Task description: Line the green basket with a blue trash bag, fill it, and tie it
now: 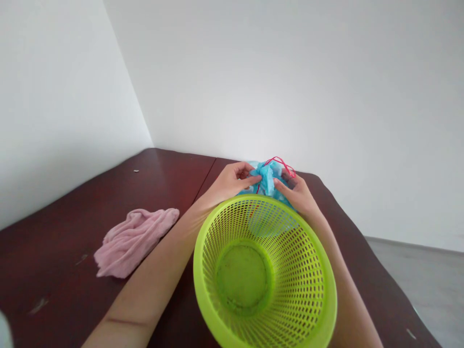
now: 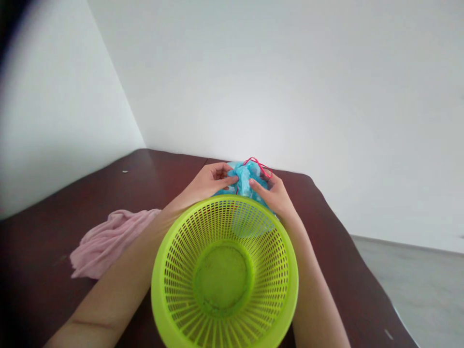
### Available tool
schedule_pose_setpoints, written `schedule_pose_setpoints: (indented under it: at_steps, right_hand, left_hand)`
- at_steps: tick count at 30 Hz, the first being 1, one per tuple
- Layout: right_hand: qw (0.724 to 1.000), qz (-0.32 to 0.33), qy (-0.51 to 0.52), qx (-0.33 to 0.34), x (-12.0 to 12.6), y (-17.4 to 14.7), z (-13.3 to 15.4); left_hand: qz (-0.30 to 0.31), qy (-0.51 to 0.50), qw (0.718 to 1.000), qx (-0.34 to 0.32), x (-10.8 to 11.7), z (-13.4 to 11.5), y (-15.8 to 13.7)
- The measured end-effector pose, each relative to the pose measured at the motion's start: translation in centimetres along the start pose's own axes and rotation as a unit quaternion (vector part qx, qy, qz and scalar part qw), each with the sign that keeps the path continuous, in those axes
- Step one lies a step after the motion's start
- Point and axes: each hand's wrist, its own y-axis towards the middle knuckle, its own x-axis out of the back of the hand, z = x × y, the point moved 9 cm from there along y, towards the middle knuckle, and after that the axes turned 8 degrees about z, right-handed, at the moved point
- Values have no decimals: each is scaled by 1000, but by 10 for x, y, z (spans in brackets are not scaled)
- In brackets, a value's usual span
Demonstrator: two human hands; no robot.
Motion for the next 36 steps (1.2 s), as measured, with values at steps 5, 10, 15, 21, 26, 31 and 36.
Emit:
schedule_pose_setpoints:
  at_steps: [5, 10, 15, 21, 26, 31, 36]
  right_hand:
    - [976, -204, 0, 71, 41, -13, 11]
    - [995, -53, 13, 88, 13, -18, 36]
    - [995, 93, -16, 30, -19, -15, 31]
    - [998, 52, 32, -29, -10, -10, 0]
    - [993, -88, 72, -32, 20, -4, -19]
    - [959, -224, 168, -32, 45, -9, -33]
    - [963, -208, 171, -11, 38, -13, -15]
  left_hand:
    - [-69, 155, 985, -23, 17, -16, -6]
    - [-67, 208, 976, -15, 20, -25, -10]
    - [41, 135, 990, -28, -3, -31, -13]
    - [67, 100, 992, -31, 2, -26, -9]
    - [-42, 146, 988, -13, 52, -17, -10]
    - [-107, 231, 967, -9, 88, -19, -19]
    - [-147, 300, 942, 9, 89, -20, -23]
